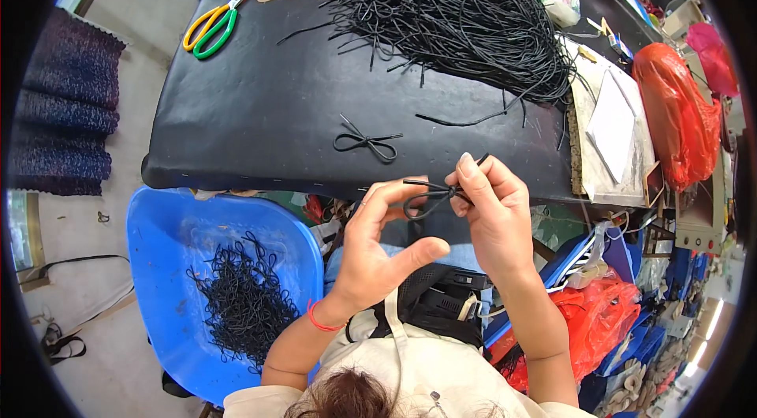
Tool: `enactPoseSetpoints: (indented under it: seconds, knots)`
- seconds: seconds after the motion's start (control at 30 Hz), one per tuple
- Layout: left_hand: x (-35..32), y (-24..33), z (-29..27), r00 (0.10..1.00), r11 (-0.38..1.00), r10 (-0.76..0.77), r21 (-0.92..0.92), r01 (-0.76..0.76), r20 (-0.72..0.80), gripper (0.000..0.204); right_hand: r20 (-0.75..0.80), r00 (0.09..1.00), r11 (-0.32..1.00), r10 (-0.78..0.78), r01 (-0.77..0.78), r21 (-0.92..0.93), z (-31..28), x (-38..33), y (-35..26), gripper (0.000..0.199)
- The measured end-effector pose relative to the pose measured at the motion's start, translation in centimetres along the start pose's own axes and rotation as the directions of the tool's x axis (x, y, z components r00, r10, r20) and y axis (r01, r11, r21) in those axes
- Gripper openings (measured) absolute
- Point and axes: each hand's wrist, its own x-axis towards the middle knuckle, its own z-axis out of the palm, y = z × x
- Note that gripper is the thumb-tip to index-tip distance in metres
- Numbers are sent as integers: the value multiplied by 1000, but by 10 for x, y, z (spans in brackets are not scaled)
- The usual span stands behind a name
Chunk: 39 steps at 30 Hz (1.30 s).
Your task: The person sits at a cluttered workbench and repeatedly ties black cable ties into small loops by hand. They pick up individual ties from a large pile on the table, form a loop, and secure it by pulling the end through. The finished loops are placed into a blue plastic basin on the floor.
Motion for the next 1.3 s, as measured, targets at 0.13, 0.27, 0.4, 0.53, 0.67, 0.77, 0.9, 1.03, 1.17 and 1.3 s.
enactPoseSetpoints:
  seconds: [0.13, 0.27, 0.4, 0.53, 0.67, 0.77, 0.9, 1.03, 1.17, 1.3]
  knots:
    - [8, -7, 22, 983, 980, 144, -121, -157, -112, 31, -23, 999, 987, 35, -31, 158, 10, -5, 8, 27]
    - [16, 4, 11, 977, 903, -213, -386, 188, -22, 21, -71, 992, 995, -101, 101, -3, 11, -10, 7, 17]
    - [21, 10, -8, 921, 888, -291, -285, 360, 258, 19, 126, 992, 997, 31, -21, -75, 3, 0, -7, 18]
    - [20, 14, -8, 911, 869, -310, -308, 388, 271, 18, 227, 971, 998, 68, -67, -14, 3, 0, -3, 21]
    - [18, 16, -10, 892, 864, -345, -271, 424, 293, 18, 255, 957, 990, 138, -142, -4, -3, 1, 1, 21]
    - [16, 18, -9, 888, 863, -351, -265, 430, 297, 18, 246, 955, 984, 168, -179, 24, -3, 3, 2, 24]
    - [15, 17, -9, 891, 873, -348, -245, 421, 290, 18, 260, 941, 972, 217, -233, 31, -4, 7, 0, 26]
    - [13, -3, -9, 954, 913, -258, -286, 292, 151, 18, 157, 978, 989, 140, -144, 18, 3, 9, -1, 32]
    - [21, 3, -2, 935, 773, -354, -560, 299, 10, 18, 174, 982, 989, 77, -52, -141, -10, -3, 2, 34]
    - [17, 3, -4, 958, 893, -284, -351, 282, 47, 16, 177, 982, 976, -62, 97, -194, -7, -2, 7, 15]
